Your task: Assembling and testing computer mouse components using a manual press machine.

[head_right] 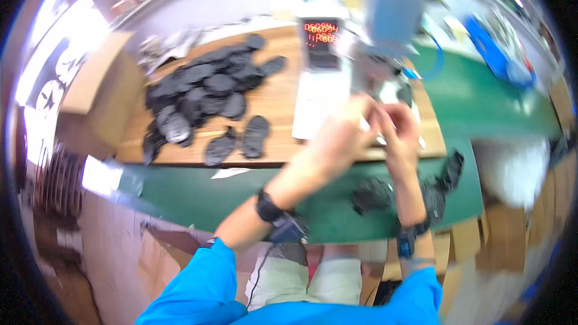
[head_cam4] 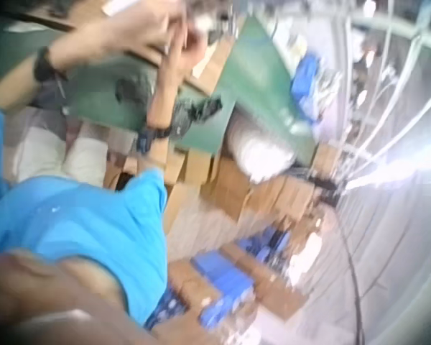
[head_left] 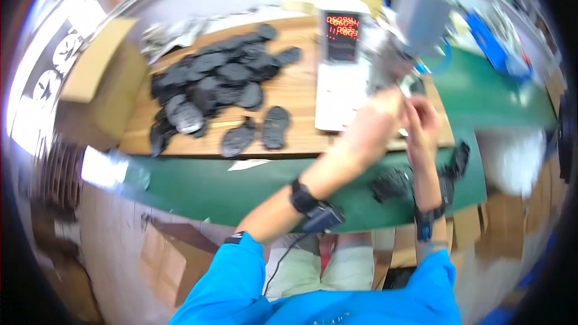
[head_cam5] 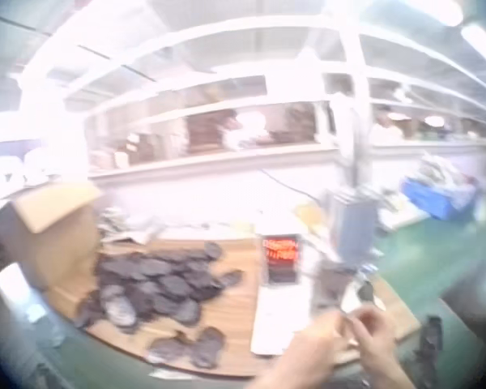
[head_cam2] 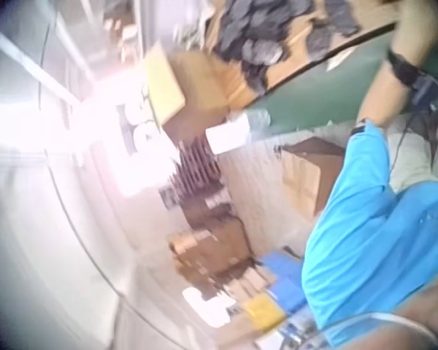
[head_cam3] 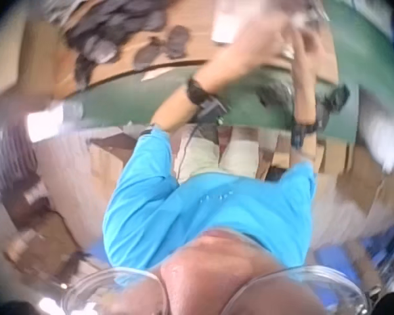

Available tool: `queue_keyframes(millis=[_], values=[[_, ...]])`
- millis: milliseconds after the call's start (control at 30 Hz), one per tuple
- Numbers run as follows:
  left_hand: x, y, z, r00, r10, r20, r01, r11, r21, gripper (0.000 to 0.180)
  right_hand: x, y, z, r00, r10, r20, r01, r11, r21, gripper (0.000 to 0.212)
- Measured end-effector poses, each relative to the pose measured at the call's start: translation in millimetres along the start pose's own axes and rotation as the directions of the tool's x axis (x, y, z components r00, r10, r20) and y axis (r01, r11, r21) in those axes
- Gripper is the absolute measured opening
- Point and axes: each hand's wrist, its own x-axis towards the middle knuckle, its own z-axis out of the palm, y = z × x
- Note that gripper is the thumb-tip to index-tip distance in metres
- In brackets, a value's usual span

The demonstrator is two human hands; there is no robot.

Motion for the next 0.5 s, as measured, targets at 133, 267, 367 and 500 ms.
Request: queue_keyframes(millis=[133,267,367,500], values=[[-43,38,-33,0.996,0.078,0.048,-0.088,0.959,0.268,0.015,-40,-40,11,0.989,0.069,0.129,-0.082,0.992,0.092,0.011],[-122,87,-86,0.999,0.014,-0.029,-0.002,0.926,0.378,0.018,-110,-66,52,0.968,0.136,0.212,-0.137,0.990,-0.007,0.008],[-189,112,-112,0.994,-0.096,-0.055,0.110,0.909,0.403,0.018,-173,-89,91,0.932,0.256,0.257,-0.259,0.966,-0.022,0.009],[-282,141,-150,0.962,-0.248,-0.112,0.272,0.859,0.434,0.014,-244,-99,137,0.866,0.266,0.424,-0.264,0.962,-0.063,0.012]])
